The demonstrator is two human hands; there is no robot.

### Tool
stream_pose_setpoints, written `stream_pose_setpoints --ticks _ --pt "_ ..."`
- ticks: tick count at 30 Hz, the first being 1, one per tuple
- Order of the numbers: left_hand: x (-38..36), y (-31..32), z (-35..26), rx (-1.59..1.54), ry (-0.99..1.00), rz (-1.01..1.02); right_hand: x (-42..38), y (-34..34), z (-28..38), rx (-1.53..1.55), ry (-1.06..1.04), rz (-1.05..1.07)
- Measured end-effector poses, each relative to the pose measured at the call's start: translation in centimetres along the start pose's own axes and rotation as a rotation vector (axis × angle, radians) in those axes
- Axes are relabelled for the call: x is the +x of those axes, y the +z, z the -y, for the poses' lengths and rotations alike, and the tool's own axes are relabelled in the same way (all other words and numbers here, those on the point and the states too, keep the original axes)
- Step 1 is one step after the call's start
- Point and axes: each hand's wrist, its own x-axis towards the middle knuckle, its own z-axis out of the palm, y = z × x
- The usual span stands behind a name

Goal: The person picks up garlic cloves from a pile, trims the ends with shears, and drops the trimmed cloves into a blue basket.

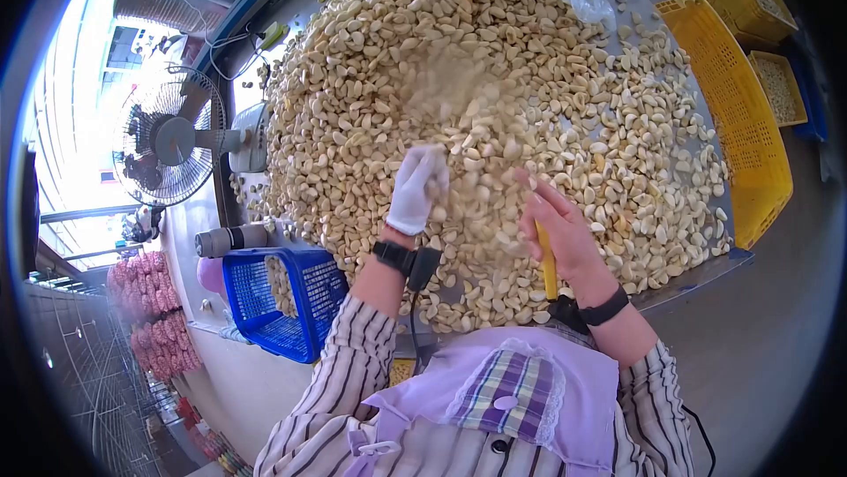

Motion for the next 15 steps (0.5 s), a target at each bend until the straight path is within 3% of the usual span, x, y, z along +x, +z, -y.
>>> stream_pose_setpoints --ticks 2,5,8,11,13,15 --pt "-2.5 -2.1 0.9 -0.291 -0.001 0.15 -0.3 -0.6 -0.1 0.065 -0.023 -0.045" --pt "-5.1 -2.8 -1.1 -0.664 0.024 0.102 -0.4 -1.2 0.1 0.119 -0.02 -0.12" --pt "-5.6 -2.7 -3.4 -0.833 0.053 -0.086 -0.2 -1.3 0.2 0.134 -0.017 -0.109" --pt "-3.0 -5.6 -2.4 -0.901 0.117 0.056 -0.4 -1.0 0.3 0.108 -0.025 -0.103" --pt "-0.4 -5.9 -2.9 -0.801 0.124 0.077 -0.5 -0.9 0.3 0.082 -0.026 -0.103" --pt "1.7 -3.6 -4.6 0.339 0.085 -0.334 -0.6 -1.1 0.1 0.11 -0.037 -0.087"
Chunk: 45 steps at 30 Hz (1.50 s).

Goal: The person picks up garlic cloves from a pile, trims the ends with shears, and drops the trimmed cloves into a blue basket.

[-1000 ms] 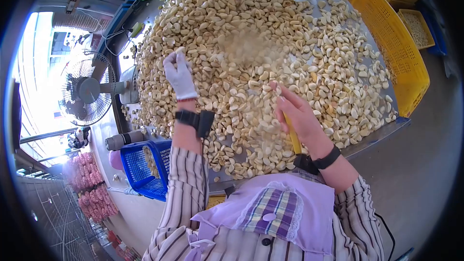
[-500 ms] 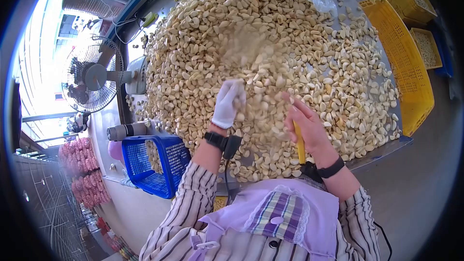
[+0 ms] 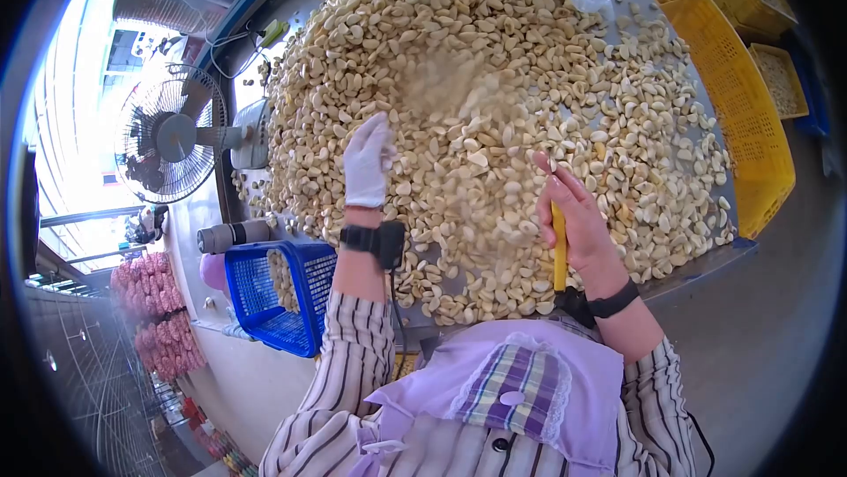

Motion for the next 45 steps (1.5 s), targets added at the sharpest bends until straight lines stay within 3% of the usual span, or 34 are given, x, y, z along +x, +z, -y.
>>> stream_pose_setpoints --ticks 1,3,6,7,8,10,12,15,20,22,24,28,30,34,35,36,38,42,43,45 --pt "1.7 0.4 0.9 -0.001 0.001 0.002 -0.1 0.0 0.0 0.0 -0.002 -0.001" --pt "4.5 0.9 3.0 1.164 0.594 -0.048 -0.2 0.1 0.0 0.009 0.019 -0.004" --pt "5.8 1.2 3.0 1.106 0.55 0.0 -0.6 0.6 0.2 -0.08 -0.01 0.002" --pt "5.7 0.8 2.3 1.069 0.695 0.052 -0.7 0.6 0.1 -0.074 -0.012 -0.003" --pt "5.2 0.6 1.9 1.069 0.701 0.061 -0.8 0.6 0.1 -0.091 -0.021 0.01" --pt "2.3 0.6 0.0 0.188 -0.133 0.142 -0.9 0.6 0.0 -0.101 -0.029 0.011" --pt "0.7 0.4 0.6 0.045 -0.053 0.193 -1.0 1.0 0.0 -0.201 -0.026 0.048" --pt "-1.4 1.0 0.3 -0.03 -0.086 0.057 -0.7 1.5 -0.6 -0.248 -0.004 0.101" --pt "-0.2 0.4 1.0 0.061 -0.126 -0.083 -0.6 2.1 -0.8 -0.277 0.029 0.131" --pt "0.9 1.1 2.6 0.705 0.549 0.072 -0.5 2.3 -0.7 -0.274 0.046 0.118" --pt "1.1 1.8 3.0 0.887 0.48 0.155 -0.5 2.3 -0.7 -0.268 0.06 0.102" --pt "1.2 3.1 2.6 0.687 0.703 0.107 -0.7 1.8 -0.6 -0.256 0.043 0.114" --pt "-1.6 3.9 -0.3 0.074 -0.169 0.274 -0.7 1.6 -0.7 -0.232 0.032 0.112" --pt "-5.4 4.8 -0.9 -0.309 -0.216 0.492 -0.9 2.1 -0.6 -0.351 -0.007 0.111" --pt "-6.9 6.0 -1.9 -0.373 -0.256 0.385 -1.0 2.3 -0.5 -0.451 -0.036 0.119" --pt "-7.6 6.2 -1.9 -0.375 -0.26 0.389 -1.0 2.4 -0.6 -0.451 -0.034 0.114" --pt "-8.9 6.1 -1.8 -0.394 -0.26 0.462 -0.8 2.3 -1.2 -0.655 -0.264 0.196" --pt "-11.2 6.4 -2.3 -0.214 -0.308 0.481 -0.6 2.6 -1.4 -0.691 -0.306 0.277" --pt "-11.5 6.6 -2.4 -0.225 -0.333 0.454 -0.7 2.6 -1.2 -0.69 -0.305 0.283" --pt "-11.6 6.2 -2.4 -0.273 -0.341 0.502 -1.1 2.5 -0.4 -0.486 -0.038 0.328"
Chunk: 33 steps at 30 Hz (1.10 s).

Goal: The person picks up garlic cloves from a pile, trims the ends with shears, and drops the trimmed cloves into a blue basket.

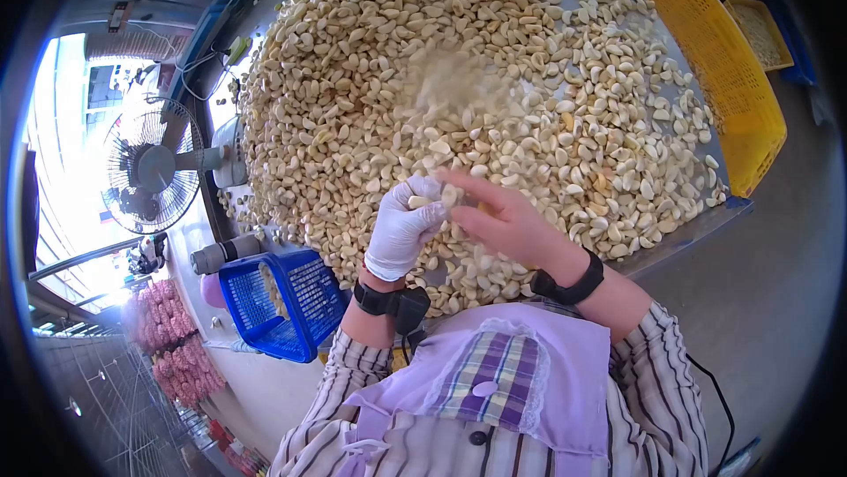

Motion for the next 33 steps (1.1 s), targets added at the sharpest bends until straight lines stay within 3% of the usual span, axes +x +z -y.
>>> stream_pose_setpoints --ticks 2,4,7,8,10,14,16,17,19,29,31,33 --pt "0.2 -0.4 0.5 -0.041 -0.008 0.064 0.1 0.0 0.1 0.055 0.049 0.006" --pt "0.6 -1.1 1.4 -0.482 0.036 0.358 0.2 -0.2 0.1 0.111 0.099 0.011" --pt "2.4 -1.1 1.2 -0.741 0.191 0.325 0.4 -0.7 0.1 0.276 0.095 -0.01" --pt "3.6 -2.0 2.4 -0.559 0.384 0.037 0.4 -0.9 0.2 0.284 0.085 -0.053" --pt "6.0 -4.1 -0.7 -0.883 0.233 0.318 0.4 -1.1 0.2 0.287 0.077 -0.117" --pt "11.9 -10.0 -1.9 -0.843 0.198 0.143 0.5 -1.4 0.2 0.306 0.064 -0.112" --pt "12.1 -9.5 -3.5 -0.828 0.059 0.402 0.4 -1.4 0.3 0.263 0.08 -0.121" --pt "12.1 -8.9 -3.7 -0.824 0.055 0.405 0.5 -1.6 0.2 0.267 0.075 -0.125" --pt "10.7 -6.1 -4.6 -0.728 0.068 0.215 0.5 -1.8 -0.2 0.323 0.067 -0.179" --pt "6.5 -2.4 -1.8 -0.478 0.087 0.083 0.7 -1.5 -0.4 0.266 0.056 -0.209" --pt "5.5 -1.8 -1.7 -0.259 0.001 -0.009 0.6 -1.5 -0.7 0.178 0.013 -0.182" --pt "4.7 -1.0 -1.5 -0.229 -0.035 -0.029 0.3 -1.3 0.0 0.078 0.011 -0.176"
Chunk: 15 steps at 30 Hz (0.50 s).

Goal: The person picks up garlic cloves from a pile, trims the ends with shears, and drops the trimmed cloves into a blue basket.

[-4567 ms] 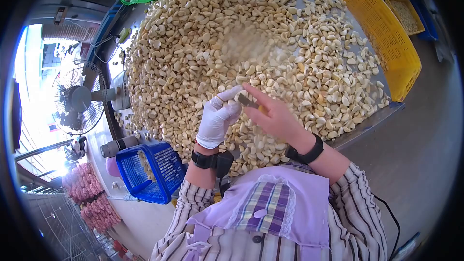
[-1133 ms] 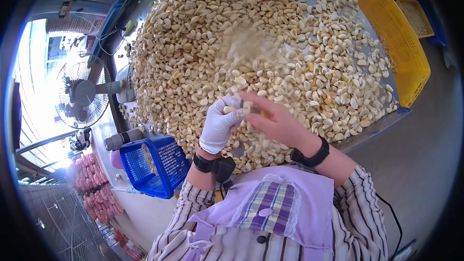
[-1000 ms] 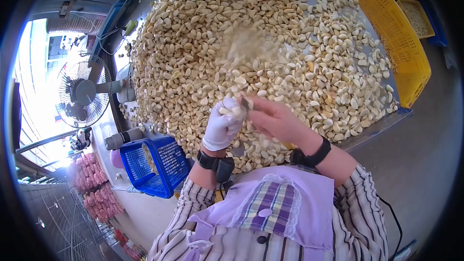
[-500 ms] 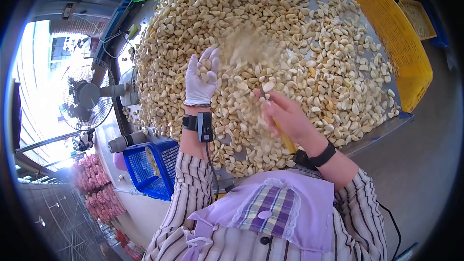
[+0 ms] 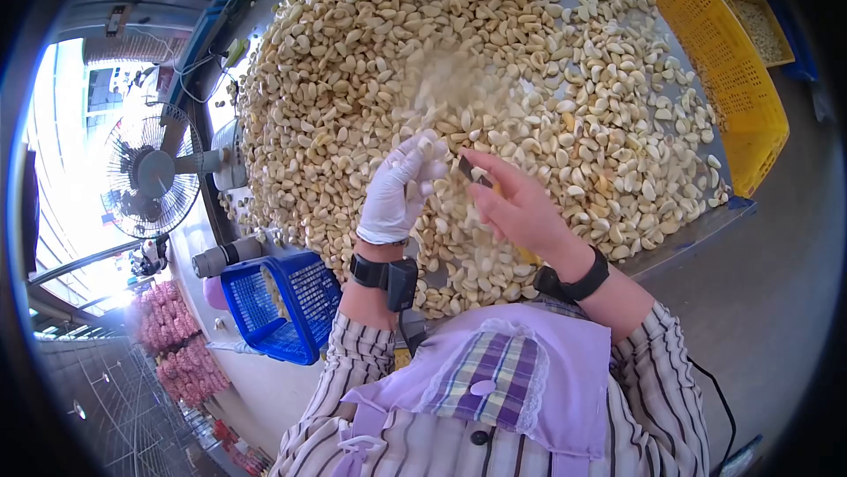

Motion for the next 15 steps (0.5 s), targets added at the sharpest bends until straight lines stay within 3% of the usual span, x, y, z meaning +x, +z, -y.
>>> stream_pose_setpoints --ticks 2,4,6,8,12,15 --pt "-0.8 0.1 0.7 0.038 0.004 0.072 -0.2 0.2 0.1 -0.098 -0.011 0.002" --pt "-1.1 0.4 1.7 -0.039 0.043 0.104 -0.2 0.4 -0.5 -0.257 -0.175 -0.004" --pt "-1.6 0.6 2.2 -0.063 0.011 0.121 0.0 0.5 -1.0 -0.253 -0.15 -0.04" --pt "-2.5 1.7 2.4 -0.099 -0.021 0.098 0.0 0.5 -1.1 -0.47 -0.256 -0.047" --pt "-3.3 1.9 2.9 -0.184 -0.042 0.054 0.1 -0.1 -0.7 -0.574 -0.256 -0.005" --pt "-3.7 2.1 3.1 0.0 0.009 -0.021 -0.1 -0.4 0.3 -0.426 -0.083 0.068"
